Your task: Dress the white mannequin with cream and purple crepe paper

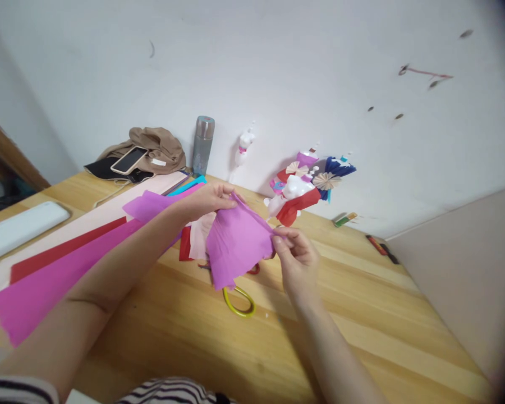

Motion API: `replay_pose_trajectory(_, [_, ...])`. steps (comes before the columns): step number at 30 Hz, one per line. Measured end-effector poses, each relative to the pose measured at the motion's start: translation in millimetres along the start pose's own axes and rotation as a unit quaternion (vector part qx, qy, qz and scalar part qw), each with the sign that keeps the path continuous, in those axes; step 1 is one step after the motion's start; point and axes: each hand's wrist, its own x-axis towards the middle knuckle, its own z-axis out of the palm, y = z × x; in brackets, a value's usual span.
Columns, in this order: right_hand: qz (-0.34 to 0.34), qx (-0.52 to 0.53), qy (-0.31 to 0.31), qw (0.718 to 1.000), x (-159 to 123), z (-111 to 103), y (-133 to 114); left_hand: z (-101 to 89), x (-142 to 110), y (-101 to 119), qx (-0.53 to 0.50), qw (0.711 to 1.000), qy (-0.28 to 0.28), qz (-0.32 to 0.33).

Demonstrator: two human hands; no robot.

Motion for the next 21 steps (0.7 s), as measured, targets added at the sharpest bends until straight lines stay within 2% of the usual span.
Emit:
replay_pose_trajectory(6, [-0.051, 0.004, -0.038, 0.998, -6, -7, 7, -0.8, 1, -2, -0.062, 0.998, 0.028, 0.016])
replay_pose_trajectory(10, [-0.065, -0.025, -0.048, 0.996, -10, -11, 7, -1.6, 3, -3, -0.096, 0.995, -0.005, 0.032])
replay_pose_trajectory(14, [-0.066, -0.012, -0.076, 0.995, -11, -13, 4, -6.1, 4, -8, -0.112, 0.991, -0.034, 0.057])
replay_pose_trajectory(17, [-0.066, -0.031, -0.062, 0.995, -11, -8, 0, -7.8, 2, -8, -0.064, 0.996, -0.041, 0.048])
replay_pose_trajectory(21, [-0.041, -0.043, -0.041, 0.997, -12, 0, -5, -6.6, -2, -1, 0.004, 0.999, -0.019, 0.029])
